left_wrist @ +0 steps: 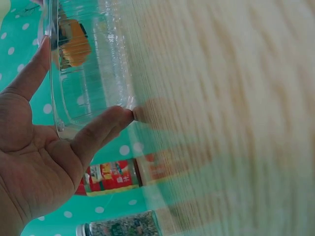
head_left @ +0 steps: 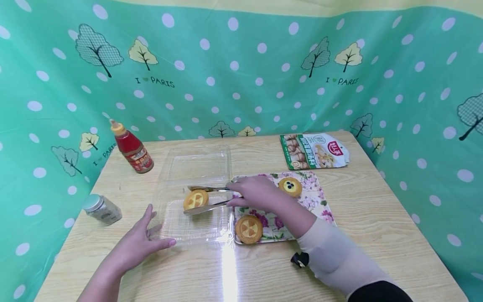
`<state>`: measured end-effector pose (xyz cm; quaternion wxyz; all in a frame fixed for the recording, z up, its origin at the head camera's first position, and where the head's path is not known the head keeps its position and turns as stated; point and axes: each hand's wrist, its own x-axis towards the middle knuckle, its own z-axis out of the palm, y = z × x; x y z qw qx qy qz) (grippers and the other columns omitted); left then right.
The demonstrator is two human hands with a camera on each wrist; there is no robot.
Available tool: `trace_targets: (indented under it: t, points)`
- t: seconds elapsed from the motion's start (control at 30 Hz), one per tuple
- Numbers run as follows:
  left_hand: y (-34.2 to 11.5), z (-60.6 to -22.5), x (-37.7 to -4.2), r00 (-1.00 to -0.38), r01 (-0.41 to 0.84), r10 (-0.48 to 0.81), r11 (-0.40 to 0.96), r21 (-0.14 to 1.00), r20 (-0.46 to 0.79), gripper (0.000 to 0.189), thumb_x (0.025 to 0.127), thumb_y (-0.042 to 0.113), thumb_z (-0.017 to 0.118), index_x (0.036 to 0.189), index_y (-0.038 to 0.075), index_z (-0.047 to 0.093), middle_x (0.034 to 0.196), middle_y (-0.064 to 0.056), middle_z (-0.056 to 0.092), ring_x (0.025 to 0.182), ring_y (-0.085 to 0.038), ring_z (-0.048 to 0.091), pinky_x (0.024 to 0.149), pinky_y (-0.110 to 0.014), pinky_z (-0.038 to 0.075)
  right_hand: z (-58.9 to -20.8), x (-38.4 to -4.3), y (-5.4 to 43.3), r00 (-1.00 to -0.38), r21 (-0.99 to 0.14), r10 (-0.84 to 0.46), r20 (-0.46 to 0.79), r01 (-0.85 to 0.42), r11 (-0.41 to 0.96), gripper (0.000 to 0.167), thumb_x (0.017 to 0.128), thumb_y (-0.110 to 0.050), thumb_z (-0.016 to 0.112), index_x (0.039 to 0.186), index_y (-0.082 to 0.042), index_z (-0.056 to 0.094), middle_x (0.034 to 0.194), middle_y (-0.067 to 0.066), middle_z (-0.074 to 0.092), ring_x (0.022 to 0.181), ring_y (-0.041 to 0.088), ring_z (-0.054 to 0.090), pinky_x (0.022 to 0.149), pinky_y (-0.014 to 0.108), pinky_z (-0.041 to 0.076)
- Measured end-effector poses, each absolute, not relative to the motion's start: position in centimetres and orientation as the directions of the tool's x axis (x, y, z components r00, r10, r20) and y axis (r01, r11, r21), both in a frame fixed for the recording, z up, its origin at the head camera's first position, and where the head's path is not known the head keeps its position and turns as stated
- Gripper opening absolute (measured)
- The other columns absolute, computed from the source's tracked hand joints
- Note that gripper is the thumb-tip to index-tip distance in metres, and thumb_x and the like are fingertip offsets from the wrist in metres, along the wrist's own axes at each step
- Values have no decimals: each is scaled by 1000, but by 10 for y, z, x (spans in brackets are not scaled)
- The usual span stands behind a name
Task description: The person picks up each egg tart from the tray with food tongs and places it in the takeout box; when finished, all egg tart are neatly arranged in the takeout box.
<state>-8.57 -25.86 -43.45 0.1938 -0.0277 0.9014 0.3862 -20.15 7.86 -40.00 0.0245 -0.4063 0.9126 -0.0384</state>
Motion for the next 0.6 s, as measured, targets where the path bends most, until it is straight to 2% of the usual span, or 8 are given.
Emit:
trace_targets:
  t: [0.2,0.33,0.4,0.5,0.6]
  points:
    - [-259,-434,-86,-928,-186,113,684,706,-355,132,78,52,78,154,8,-20,161,-29,9,135,-48,39,104,-55,44,-405,-203,58,-662,-36,-750,-10,-749,662,62,93,-65,49,140,-24,56,114,2,71,94,18,69,67,35,59]
    - [-259,-434,-86,-933,-175,114,685,708,-341,131,78,52,78,154,7,-19,161,-29,9,135,-48,40,103,-54,45,-406,-203,44,-665,8,-747,-8,-747,664,62,93,-67,46,139,-26,55,107,-2,71,86,17,69,63,34,58]
    - [-259,-434,-86,-933,-176,113,684,708,-341,131,78,52,78,154,8,-19,161,-29,9,135,-48,40,103,-54,45,-408,-203,38,-669,22,-743,-16,-743,668,62,93,-68,44,139,-27,55,107,-2,70,85,18,70,63,34,58]
    - [-259,-435,-86,-932,-180,118,670,721,-343,131,78,50,78,154,8,-20,161,-29,8,136,-48,39,103,-53,46,-411,-202,29,-671,20,-741,-32,-741,671,63,94,-67,44,141,-26,54,112,0,71,88,20,71,73,38,60]
    - [-260,-435,-86,-932,-182,123,656,732,-342,131,79,49,79,154,9,-20,161,-29,8,136,-47,38,102,-52,47,-413,-202,21,-673,35,-739,-40,-740,672,64,94,-67,44,142,-26,52,117,0,70,91,20,71,77,38,60]
